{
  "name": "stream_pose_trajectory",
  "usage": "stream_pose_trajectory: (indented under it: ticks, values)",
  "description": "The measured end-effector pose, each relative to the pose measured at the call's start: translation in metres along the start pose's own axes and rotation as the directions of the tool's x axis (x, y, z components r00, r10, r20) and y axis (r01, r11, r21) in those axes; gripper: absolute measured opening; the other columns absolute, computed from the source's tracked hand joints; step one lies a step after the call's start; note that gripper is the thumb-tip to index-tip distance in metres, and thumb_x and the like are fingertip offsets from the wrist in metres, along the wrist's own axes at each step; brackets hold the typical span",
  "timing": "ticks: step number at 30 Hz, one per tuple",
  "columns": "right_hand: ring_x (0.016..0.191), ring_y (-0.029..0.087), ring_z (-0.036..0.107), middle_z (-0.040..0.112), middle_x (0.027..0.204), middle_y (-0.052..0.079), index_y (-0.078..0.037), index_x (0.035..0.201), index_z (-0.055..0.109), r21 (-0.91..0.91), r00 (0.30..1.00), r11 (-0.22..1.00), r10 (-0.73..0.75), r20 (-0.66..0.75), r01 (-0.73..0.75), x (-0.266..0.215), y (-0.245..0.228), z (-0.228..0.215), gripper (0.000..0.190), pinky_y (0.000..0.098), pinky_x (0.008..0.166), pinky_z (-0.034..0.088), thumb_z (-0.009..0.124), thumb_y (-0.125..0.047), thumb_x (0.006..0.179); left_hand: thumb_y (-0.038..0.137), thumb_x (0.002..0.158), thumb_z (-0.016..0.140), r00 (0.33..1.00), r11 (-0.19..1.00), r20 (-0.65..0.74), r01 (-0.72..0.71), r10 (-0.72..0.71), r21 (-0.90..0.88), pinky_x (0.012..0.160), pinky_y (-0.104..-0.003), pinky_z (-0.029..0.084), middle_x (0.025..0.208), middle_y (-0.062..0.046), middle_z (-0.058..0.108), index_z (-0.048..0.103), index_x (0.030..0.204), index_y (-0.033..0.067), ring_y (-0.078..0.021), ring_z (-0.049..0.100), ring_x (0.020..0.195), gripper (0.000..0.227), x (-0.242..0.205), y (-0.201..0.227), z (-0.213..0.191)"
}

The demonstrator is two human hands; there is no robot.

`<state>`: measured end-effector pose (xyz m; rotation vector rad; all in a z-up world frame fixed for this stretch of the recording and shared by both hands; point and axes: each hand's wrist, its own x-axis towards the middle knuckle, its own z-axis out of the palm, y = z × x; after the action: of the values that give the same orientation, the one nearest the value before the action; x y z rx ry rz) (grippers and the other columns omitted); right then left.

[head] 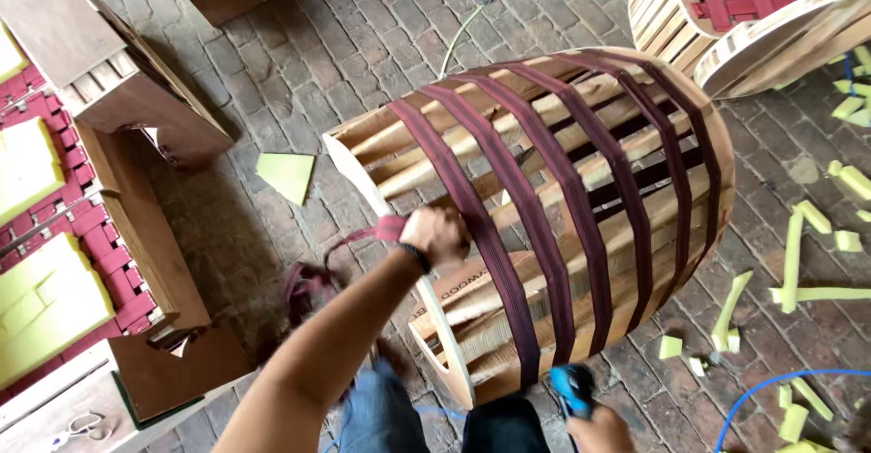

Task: The person attaches maroon webbing straps to a wooden chair frame using a pneumatic staple gun. They pull the straps taut, staple them to the frame, and trim excess material with scissors.

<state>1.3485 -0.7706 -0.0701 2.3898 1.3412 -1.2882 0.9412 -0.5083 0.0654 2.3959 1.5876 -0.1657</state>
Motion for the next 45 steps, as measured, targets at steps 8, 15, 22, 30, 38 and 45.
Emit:
stream_pose_trajectory:
  ticks: [8, 15, 22, 30, 38, 45]
  values:
    - [0.057, 0.026, 0.072, 0.072, 0.059, 0.014, 0.0, 0.063, 0.074, 0.034, 0.992, 0.999, 0.003, -0.122, 0.001, -0.094, -0.014, -0.038, 0.04, 0.0412, 0.061, 0.06, 0.083, -0.038, 0.073, 0.033, 0.088, 0.057, 0.982, 0.983, -0.041, -0.184, 0.183, -0.013, 0.062, -0.047, 0.055, 0.098, -0.015, 0.069, 0.073, 0.093, 0.0118, -0.0288, 0.071, 0.078, 0.027, -0.128, 0.058, 0.061]
    - [0.054, 0.023, 0.069, 0.07, 0.063, 0.011, -0.005, 0.077, 0.074, -0.07, 0.885, 0.933, -0.357, -0.3, 0.353, -0.159, -0.167, -0.064, 0.029, 0.0402, 0.059, 0.055, 0.083, -0.033, 0.077, 0.029, 0.093, 0.054, 0.984, 0.975, -0.088, -0.166, 0.155, -0.147, 0.067, -0.049, 0.054, 0.109, -0.016, 0.067, 0.072, 0.1, 0.0104, -0.0292, 0.07, 0.085, 0.027, -0.238, 0.171, 0.149]
    - [0.049, 0.02, 0.062, 0.067, 0.063, 0.012, 0.0, 0.078, 0.072, 0.232, 0.907, 0.877, -0.406, -0.109, 0.42, -0.155, -0.164, -0.085, 0.012, 0.0368, 0.046, 0.051, 0.077, -0.01, 0.083, 0.031, 0.088, 0.062, 0.995, 0.954, 0.028, -0.081, 0.093, -0.288, 0.056, -0.051, 0.057, 0.128, -0.023, 0.062, 0.074, 0.098, 0.0121, -0.0332, 0.071, 0.078, 0.025, -0.308, 0.261, 0.254]
    - [0.047, 0.025, 0.069, 0.07, 0.054, 0.015, 0.001, 0.061, 0.071, -0.031, 0.922, 0.932, -0.361, -0.141, 0.361, -0.181, 0.032, -0.074, 0.034, 0.041, 0.055, 0.057, 0.081, -0.025, 0.081, 0.022, 0.091, 0.059, 0.982, 0.967, 0.095, 0.181, -0.166, -0.181, 0.058, -0.052, 0.057, 0.118, -0.011, 0.066, 0.061, 0.131, 0.0222, -0.0318, 0.073, 0.084, 0.04, -0.371, 0.333, 0.343]
    - [0.049, 0.023, 0.071, 0.07, 0.055, 0.012, -0.003, 0.063, 0.07, 0.059, 0.91, 0.911, -0.401, -0.103, 0.408, -0.183, 0.049, -0.05, 0.031, 0.0399, 0.056, 0.058, 0.078, -0.028, 0.079, 0.029, 0.088, 0.063, 0.828, 0.85, 0.327, 0.514, -0.456, -0.117, 0.067, -0.049, 0.06, 0.124, -0.019, 0.066, 0.067, 0.119, 0.0104, -0.0315, 0.073, 0.087, 0.036, -0.383, 0.28, 0.287]
    - [0.05, 0.024, 0.072, 0.07, 0.056, 0.01, -0.004, 0.071, 0.071, 0.09, 0.917, 0.913, -0.397, -0.041, 0.399, -0.22, -0.017, -0.027, 0.025, 0.0395, 0.056, 0.059, 0.076, -0.027, 0.078, 0.036, 0.083, 0.065, 0.63, 0.299, 0.435, 0.73, -0.643, -0.615, 0.08, -0.04, 0.058, 0.094, -0.02, 0.077, 0.081, 0.095, 0.0083, -0.0303, 0.074, 0.089, 0.034, -0.439, 0.238, 0.189]
